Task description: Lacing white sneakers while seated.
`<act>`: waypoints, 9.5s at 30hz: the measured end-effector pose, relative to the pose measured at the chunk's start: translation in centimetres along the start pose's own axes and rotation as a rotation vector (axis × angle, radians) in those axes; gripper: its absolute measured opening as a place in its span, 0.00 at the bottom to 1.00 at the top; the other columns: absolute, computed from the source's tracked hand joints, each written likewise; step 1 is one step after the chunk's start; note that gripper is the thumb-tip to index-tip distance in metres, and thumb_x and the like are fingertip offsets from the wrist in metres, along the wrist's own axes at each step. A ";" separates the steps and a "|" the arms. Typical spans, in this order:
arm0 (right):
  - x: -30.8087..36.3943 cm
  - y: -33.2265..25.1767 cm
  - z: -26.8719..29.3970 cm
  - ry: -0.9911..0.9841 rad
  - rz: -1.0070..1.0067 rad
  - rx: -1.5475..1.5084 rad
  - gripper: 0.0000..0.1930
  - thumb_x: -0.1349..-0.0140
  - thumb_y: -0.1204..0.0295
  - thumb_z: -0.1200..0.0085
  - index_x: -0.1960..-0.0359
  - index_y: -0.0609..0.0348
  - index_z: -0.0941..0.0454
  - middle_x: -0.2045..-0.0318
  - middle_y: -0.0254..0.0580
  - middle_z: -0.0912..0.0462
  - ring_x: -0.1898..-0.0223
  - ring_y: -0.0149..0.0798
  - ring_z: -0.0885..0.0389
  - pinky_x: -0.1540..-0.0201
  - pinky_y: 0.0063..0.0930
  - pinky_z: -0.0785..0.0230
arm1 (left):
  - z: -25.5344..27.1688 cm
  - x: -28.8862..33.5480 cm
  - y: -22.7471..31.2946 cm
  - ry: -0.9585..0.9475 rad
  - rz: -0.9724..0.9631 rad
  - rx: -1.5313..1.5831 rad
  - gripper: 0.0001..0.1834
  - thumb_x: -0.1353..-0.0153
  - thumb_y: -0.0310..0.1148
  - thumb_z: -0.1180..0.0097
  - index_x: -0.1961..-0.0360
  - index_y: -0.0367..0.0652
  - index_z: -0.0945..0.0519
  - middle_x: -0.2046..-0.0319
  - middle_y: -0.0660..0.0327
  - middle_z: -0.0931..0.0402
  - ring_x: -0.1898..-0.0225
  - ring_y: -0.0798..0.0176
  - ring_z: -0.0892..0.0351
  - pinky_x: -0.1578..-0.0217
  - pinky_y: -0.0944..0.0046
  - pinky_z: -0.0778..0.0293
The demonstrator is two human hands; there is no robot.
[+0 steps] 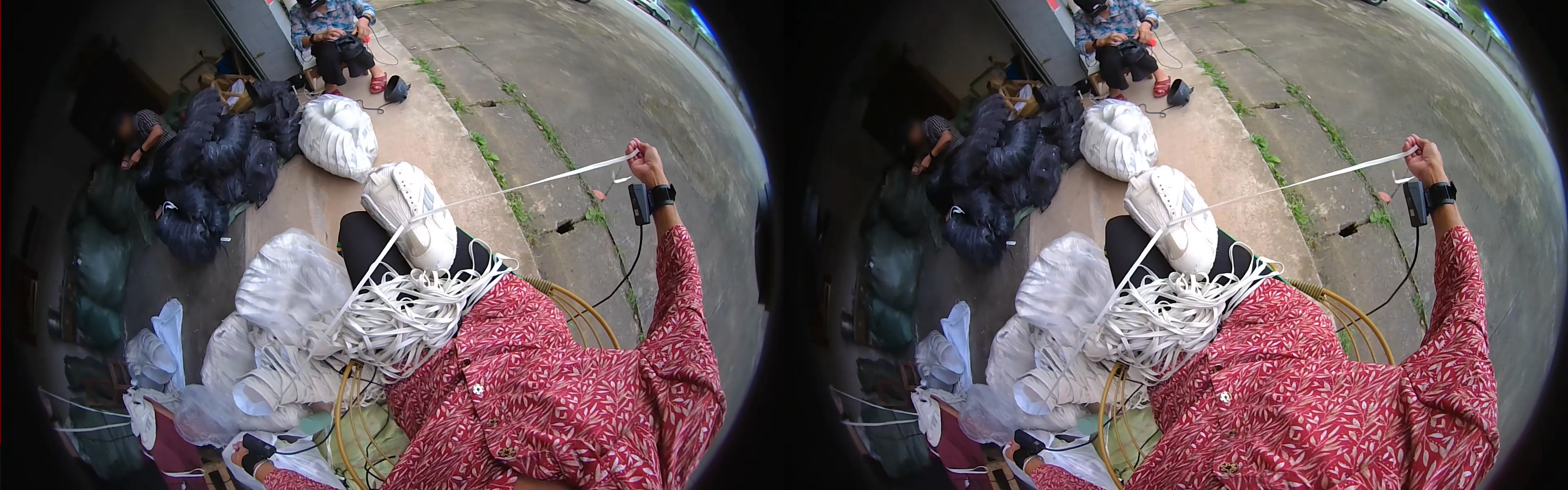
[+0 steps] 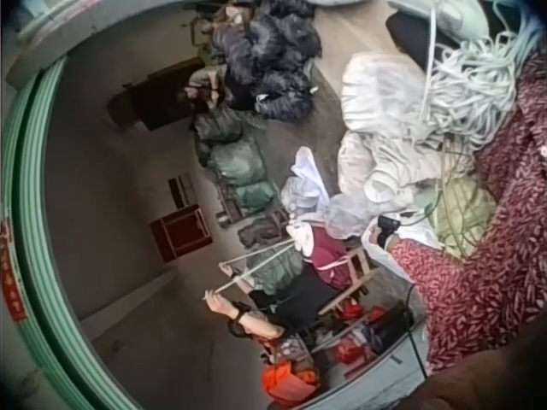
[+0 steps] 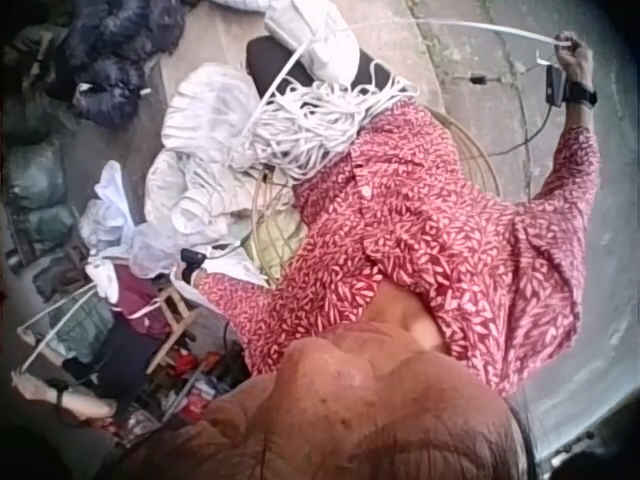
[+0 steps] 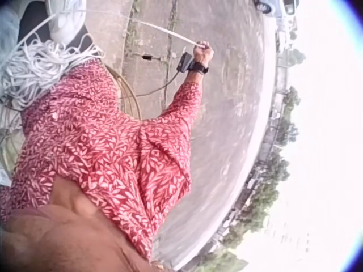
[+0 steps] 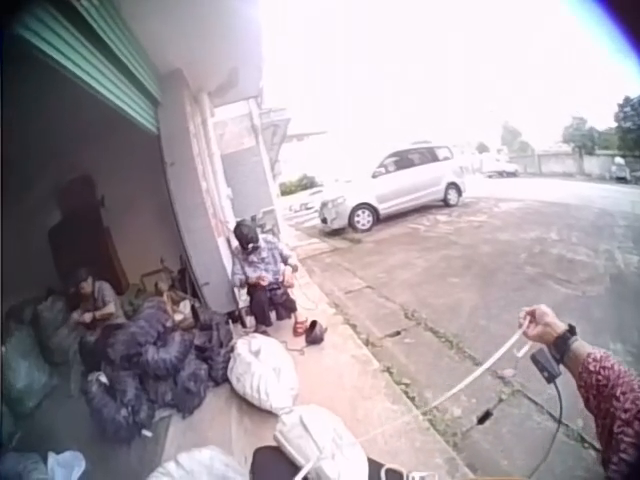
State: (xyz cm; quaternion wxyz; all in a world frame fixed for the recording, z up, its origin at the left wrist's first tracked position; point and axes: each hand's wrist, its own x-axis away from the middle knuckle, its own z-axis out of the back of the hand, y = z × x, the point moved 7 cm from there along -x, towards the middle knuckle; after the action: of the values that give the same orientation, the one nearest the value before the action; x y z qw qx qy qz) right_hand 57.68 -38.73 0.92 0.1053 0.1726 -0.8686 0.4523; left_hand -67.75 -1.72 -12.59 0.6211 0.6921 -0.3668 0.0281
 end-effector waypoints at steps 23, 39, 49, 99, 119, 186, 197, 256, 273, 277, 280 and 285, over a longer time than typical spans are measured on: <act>-4.5 -15.4 26.1 0.320 0.341 0.146 0.10 0.43 0.77 0.69 0.67 0.69 0.33 0.77 0.44 0.25 0.81 0.35 0.27 0.78 0.23 0.29 | -11.5 2.5 -5.5 -0.258 0.098 -0.124 0.09 0.39 0.33 0.63 0.67 0.39 0.32 0.75 0.60 0.31 0.79 0.62 0.34 0.76 0.65 0.34; 1.6 -12.2 40.3 0.487 0.234 1.456 0.10 0.46 0.84 0.63 0.72 0.65 0.26 0.79 0.31 0.27 0.79 0.25 0.31 0.80 0.16 0.40 | -35.0 54.4 -28.7 -1.593 -0.195 -1.152 0.11 0.41 0.30 0.55 0.73 0.33 0.23 0.81 0.59 0.24 0.87 0.71 0.29 0.88 0.73 0.33; 3.7 11.8 17.8 0.161 -0.162 0.359 0.03 0.42 0.75 0.52 0.68 0.61 0.27 0.74 0.39 0.21 0.76 0.30 0.22 0.82 0.15 0.31 | -35.0 54.4 -29.5 -1.578 -0.413 -1.317 0.14 0.43 0.35 0.53 0.80 0.38 0.21 0.87 0.62 0.24 0.90 0.68 0.28 0.86 0.68 0.30; 35.6 32.1 -31.0 -1.375 1.215 1.456 0.09 0.54 0.71 0.47 0.72 0.62 0.22 0.41 0.53 0.39 0.37 0.59 0.50 0.41 0.62 0.54 | -34.6 57.2 -26.0 -1.495 -1.057 -1.115 0.12 0.49 0.36 0.48 0.76 0.37 0.21 0.78 0.47 0.24 0.73 0.44 0.23 0.71 0.53 0.30; 34.8 34.9 -30.0 -1.491 1.159 1.467 0.11 0.60 0.68 0.43 0.73 0.55 0.17 0.37 0.48 0.44 0.34 0.51 0.54 0.41 0.64 0.63 | -34.2 55.8 -30.2 -1.408 -0.200 -0.996 0.09 0.52 0.23 0.55 0.79 0.33 0.22 0.86 0.59 0.27 0.88 0.70 0.31 0.89 0.71 0.35; 33.3 27.3 -31.5 -1.488 0.758 1.104 0.08 0.41 0.71 0.55 0.71 0.62 0.24 0.82 0.43 0.24 0.80 0.38 0.25 0.72 0.31 0.32 | -34.1 62.4 -22.5 -1.853 -0.392 -0.768 0.17 0.35 0.38 0.56 0.77 0.38 0.26 0.85 0.66 0.29 0.85 0.78 0.36 0.83 0.76 0.39; 33.3 30.4 -30.8 -1.528 1.238 1.764 0.08 0.47 0.68 0.53 0.76 0.59 0.27 0.81 0.50 0.23 0.77 0.48 0.21 0.75 0.41 0.32 | -23.0 72.6 -22.8 -2.459 -0.613 -0.737 0.12 0.42 0.31 0.47 0.79 0.37 0.30 0.86 0.61 0.35 0.84 0.70 0.34 0.82 0.65 0.40; 32.8 30.4 -28.7 -1.728 0.922 1.722 0.10 0.52 0.66 0.44 0.70 0.56 0.23 0.79 0.48 0.22 0.72 0.52 0.22 0.70 0.41 0.31 | -36.0 61.5 -28.8 -1.758 -0.693 -1.406 0.18 0.51 0.27 0.58 0.59 0.47 0.21 0.84 0.54 0.26 0.86 0.62 0.26 0.84 0.63 0.32; 31.4 30.7 -27.6 -1.551 0.855 1.779 0.14 0.54 0.65 0.40 0.64 0.48 0.22 0.67 0.47 0.23 0.57 0.51 0.25 0.63 0.42 0.31 | -36.0 62.2 -27.9 -1.694 -0.901 -1.304 0.17 0.54 0.30 0.56 0.64 0.49 0.19 0.82 0.50 0.24 0.80 0.52 0.22 0.75 0.56 0.28; 31.6 30.9 -28.0 -1.539 0.890 1.763 0.13 0.56 0.66 0.40 0.66 0.49 0.21 0.61 0.53 0.27 0.48 0.57 0.34 0.56 0.44 0.33 | -36.0 63.7 -26.2 -1.689 -1.133 -1.244 0.15 0.53 0.30 0.55 0.65 0.46 0.20 0.76 0.45 0.23 0.71 0.45 0.22 0.69 0.51 0.28; 32.5 30.5 -28.5 -1.493 1.032 1.741 0.12 0.57 0.67 0.40 0.68 0.49 0.20 0.57 0.56 0.31 0.44 0.61 0.41 0.51 0.46 0.35 | -35.8 64.0 -26.1 -1.713 -1.164 -1.459 0.12 0.50 0.33 0.53 0.67 0.45 0.21 0.68 0.47 0.23 0.61 0.43 0.24 0.62 0.49 0.28; 33.2 29.5 -29.1 -1.436 1.104 1.710 0.10 0.60 0.68 0.39 0.72 0.52 0.20 0.47 0.63 0.38 0.40 0.64 0.47 0.47 0.50 0.38 | -35.7 64.8 -25.8 -1.749 -1.247 -1.481 0.13 0.52 0.31 0.52 0.66 0.43 0.21 0.68 0.42 0.24 0.62 0.41 0.24 0.61 0.48 0.29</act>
State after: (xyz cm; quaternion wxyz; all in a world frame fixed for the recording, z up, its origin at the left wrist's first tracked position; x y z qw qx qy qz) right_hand 16.26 -5.94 6.62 -0.7430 0.0061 -0.1133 0.6596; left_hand 8.42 -1.95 5.92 0.3181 0.0290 -0.1945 -0.9274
